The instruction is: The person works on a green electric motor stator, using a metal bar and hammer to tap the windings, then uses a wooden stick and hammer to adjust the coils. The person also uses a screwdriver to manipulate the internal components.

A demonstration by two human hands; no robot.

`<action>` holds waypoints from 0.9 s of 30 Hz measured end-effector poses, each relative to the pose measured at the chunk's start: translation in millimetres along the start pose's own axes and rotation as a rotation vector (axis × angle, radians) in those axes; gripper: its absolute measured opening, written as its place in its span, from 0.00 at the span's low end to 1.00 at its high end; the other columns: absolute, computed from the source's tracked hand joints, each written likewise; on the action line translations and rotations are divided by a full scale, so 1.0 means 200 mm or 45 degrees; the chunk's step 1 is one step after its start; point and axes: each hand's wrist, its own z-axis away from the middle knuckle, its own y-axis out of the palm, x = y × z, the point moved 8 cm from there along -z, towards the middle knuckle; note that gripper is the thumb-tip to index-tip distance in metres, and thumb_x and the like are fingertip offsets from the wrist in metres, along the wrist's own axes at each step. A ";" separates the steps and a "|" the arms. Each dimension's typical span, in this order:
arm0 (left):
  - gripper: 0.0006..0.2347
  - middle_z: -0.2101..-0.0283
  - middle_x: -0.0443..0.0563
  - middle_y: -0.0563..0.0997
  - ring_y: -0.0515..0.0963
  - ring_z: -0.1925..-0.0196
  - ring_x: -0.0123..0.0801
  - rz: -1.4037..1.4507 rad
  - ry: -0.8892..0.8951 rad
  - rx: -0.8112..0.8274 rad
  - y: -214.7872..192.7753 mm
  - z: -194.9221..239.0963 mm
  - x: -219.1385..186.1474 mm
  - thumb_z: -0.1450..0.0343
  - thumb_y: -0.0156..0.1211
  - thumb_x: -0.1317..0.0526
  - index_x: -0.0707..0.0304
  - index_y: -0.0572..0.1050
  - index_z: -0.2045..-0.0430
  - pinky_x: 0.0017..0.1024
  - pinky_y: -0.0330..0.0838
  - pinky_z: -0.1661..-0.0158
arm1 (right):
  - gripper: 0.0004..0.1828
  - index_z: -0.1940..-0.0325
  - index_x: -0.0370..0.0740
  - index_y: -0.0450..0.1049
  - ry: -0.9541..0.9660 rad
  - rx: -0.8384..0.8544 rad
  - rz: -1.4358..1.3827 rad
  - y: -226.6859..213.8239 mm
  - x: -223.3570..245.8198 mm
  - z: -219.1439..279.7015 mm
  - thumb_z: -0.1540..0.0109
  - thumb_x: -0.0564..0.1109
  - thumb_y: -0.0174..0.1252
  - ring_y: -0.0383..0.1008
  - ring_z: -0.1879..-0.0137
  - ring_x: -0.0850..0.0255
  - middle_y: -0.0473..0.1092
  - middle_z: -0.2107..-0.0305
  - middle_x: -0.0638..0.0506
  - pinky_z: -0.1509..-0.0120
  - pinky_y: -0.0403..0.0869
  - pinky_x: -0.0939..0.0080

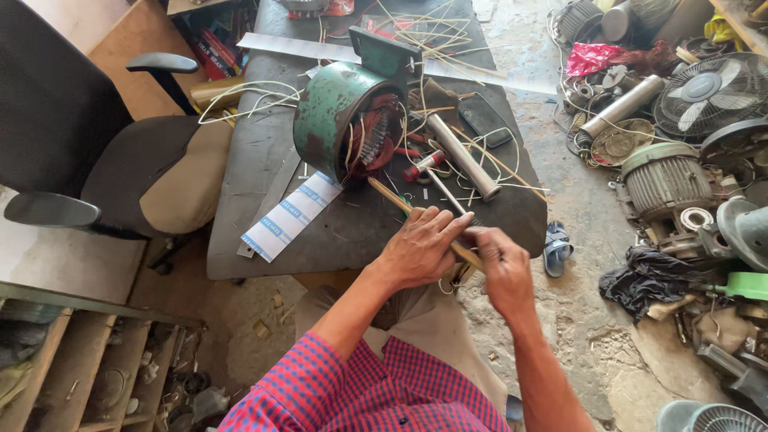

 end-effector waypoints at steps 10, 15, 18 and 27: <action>0.09 0.61 0.52 0.73 0.73 0.53 0.43 -0.040 -0.017 0.043 0.06 -0.16 -0.01 0.29 0.61 0.56 0.61 0.75 0.65 0.41 0.63 0.53 | 0.22 0.48 0.33 0.78 0.309 0.048 -0.452 -0.17 -0.34 -0.15 0.28 0.52 0.46 0.78 0.50 0.60 0.78 0.55 0.45 0.43 0.75 0.61; 0.08 0.62 0.51 0.72 0.72 0.55 0.43 0.023 0.019 -0.032 0.09 -0.18 0.01 0.29 0.61 0.56 0.60 0.73 0.67 0.41 0.63 0.53 | 0.22 0.43 0.43 0.76 -0.105 0.018 0.569 -0.11 -0.22 -0.10 0.41 0.45 0.64 0.79 0.52 0.50 0.75 0.55 0.45 0.48 0.75 0.55; 0.08 0.62 0.51 0.72 0.72 0.54 0.44 0.005 -0.006 -0.048 0.10 -0.18 0.04 0.29 0.62 0.57 0.60 0.73 0.65 0.41 0.64 0.53 | 0.34 0.37 0.46 0.71 -0.323 0.068 0.852 -0.02 -0.16 -0.07 0.47 0.44 0.70 0.75 0.54 0.43 0.70 0.57 0.44 0.51 0.74 0.47; 0.10 0.61 0.50 0.73 0.72 0.53 0.43 -0.002 -0.005 -0.099 0.08 -0.17 0.08 0.32 0.65 0.58 0.60 0.73 0.63 0.41 0.65 0.51 | 0.38 0.29 0.48 0.66 -0.378 0.260 1.010 -0.03 -0.13 -0.12 0.44 0.40 0.63 0.74 0.54 0.48 0.70 0.58 0.47 0.52 0.77 0.49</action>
